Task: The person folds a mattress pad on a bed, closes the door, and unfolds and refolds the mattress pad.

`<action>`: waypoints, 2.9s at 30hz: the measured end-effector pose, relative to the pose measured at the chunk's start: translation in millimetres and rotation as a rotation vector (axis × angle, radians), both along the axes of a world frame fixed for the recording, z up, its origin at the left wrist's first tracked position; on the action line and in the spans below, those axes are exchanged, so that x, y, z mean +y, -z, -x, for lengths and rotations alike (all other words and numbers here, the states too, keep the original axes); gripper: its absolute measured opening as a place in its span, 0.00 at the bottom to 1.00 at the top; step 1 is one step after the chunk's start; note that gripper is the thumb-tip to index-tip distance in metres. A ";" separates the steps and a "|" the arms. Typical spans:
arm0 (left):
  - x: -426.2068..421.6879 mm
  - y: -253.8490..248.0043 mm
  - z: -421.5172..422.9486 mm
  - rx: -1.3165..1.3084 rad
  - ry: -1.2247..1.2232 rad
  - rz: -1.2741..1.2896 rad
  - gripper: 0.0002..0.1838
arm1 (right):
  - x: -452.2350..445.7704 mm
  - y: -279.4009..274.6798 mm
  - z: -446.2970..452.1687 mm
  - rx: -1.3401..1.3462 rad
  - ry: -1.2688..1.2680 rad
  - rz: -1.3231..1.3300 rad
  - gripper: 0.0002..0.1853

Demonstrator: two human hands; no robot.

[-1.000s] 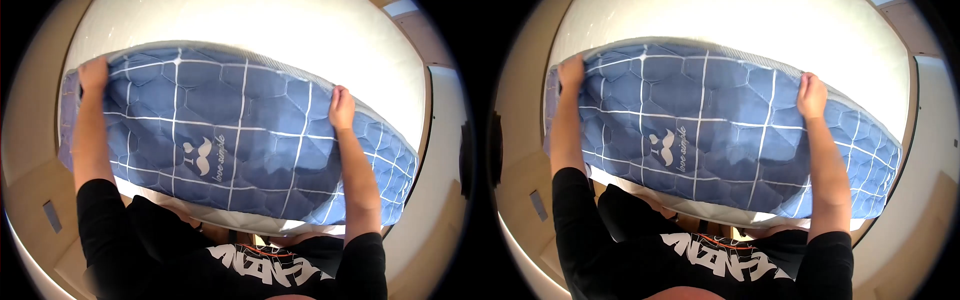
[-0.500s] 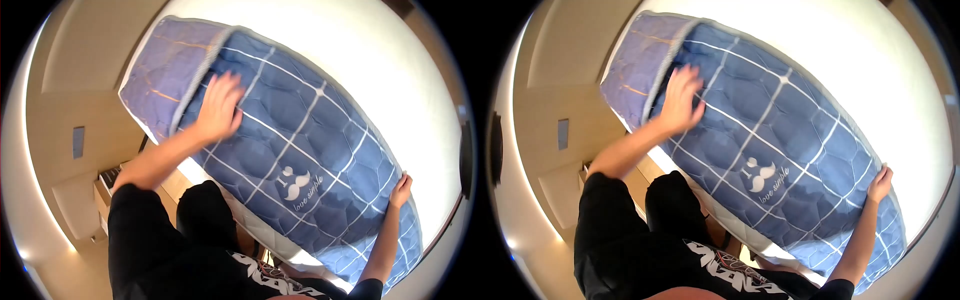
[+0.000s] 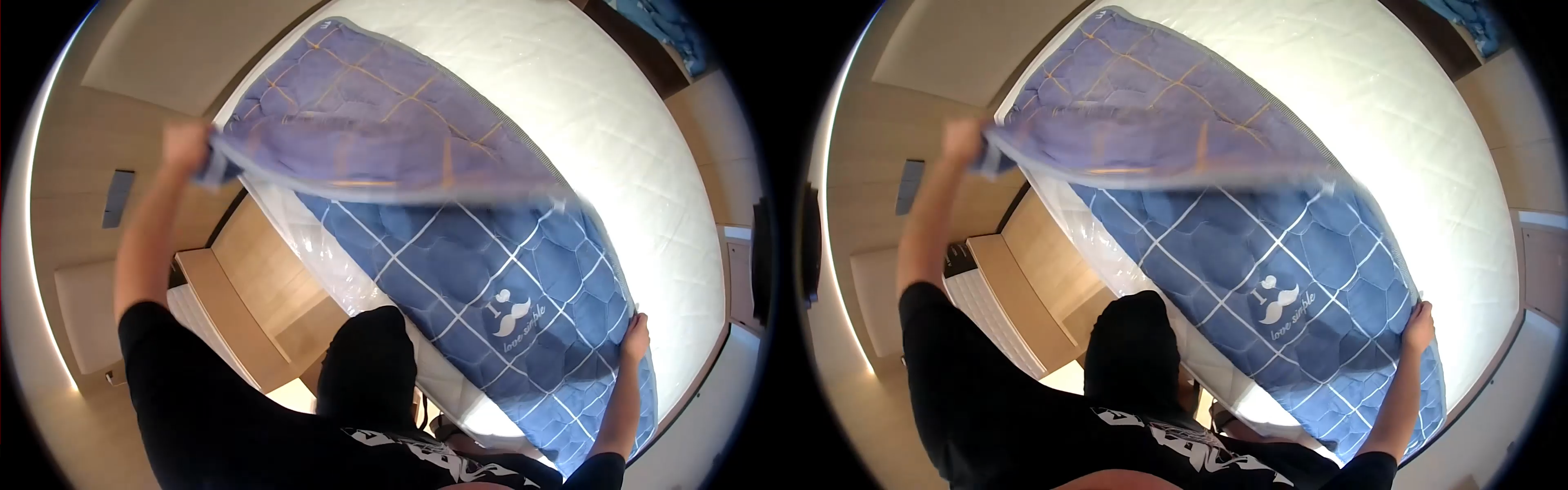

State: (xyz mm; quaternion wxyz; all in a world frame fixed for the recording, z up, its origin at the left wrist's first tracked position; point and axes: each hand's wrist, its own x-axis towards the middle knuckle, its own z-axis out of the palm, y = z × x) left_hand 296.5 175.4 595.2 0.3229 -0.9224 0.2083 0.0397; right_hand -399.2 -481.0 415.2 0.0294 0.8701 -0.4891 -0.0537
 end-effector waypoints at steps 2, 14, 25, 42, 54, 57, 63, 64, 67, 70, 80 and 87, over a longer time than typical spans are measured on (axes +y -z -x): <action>-22.8 -65.6 -59.3 -0.496 0.058 -0.013 0.17 | 5.2 -6.4 -15.6 0.213 0.048 0.004 0.09; 34.4 179.1 -53.2 0.043 -1.097 1.636 0.43 | 15.7 18.0 -42.2 0.492 0.262 0.266 0.09; 54.9 185.7 -131.7 0.148 -0.628 1.536 0.45 | 4.8 -2.3 -72.9 0.756 0.179 0.086 0.12; 85.3 231.0 -193.7 -0.044 -0.684 1.535 0.37 | 49.6 16.8 -211.1 -0.272 -0.110 -0.130 0.13; 96.2 239.3 -164.9 0.350 -0.708 2.286 0.35 | 201.9 -44.7 -645.9 -0.329 -0.373 -0.659 0.27; 81.9 220.0 -156.2 0.342 -0.752 2.265 0.34 | 178.6 -37.0 -648.5 -0.134 -0.445 -0.590 0.28; 72.8 188.4 -173.8 0.460 -0.944 2.093 0.29 | 152.3 -7.5 -622.7 -0.196 -0.380 -0.767 0.21; 71.0 187.8 -180.6 0.508 -1.016 2.075 0.28 | 160.2 -16.1 -623.4 -0.199 -0.422 -0.769 0.20; 81.8 225.0 -201.8 0.311 -0.910 2.053 0.25 | 181.7 -21.3 -638.4 -0.239 -0.544 -0.679 0.19; 105.9 256.3 -234.7 -0.027 -0.857 2.068 0.25 | 171.5 -13.1 -652.8 -0.182 -0.698 -0.314 0.21; 115.4 277.3 -222.8 -0.587 -0.564 1.499 0.41 | 161.3 2.4 -649.3 -0.372 -0.587 -0.638 0.32; 137.7 264.0 -227.3 0.308 -0.616 2.489 0.28 | 205.8 -31.0 -517.8 -0.112 -0.872 -0.101 0.41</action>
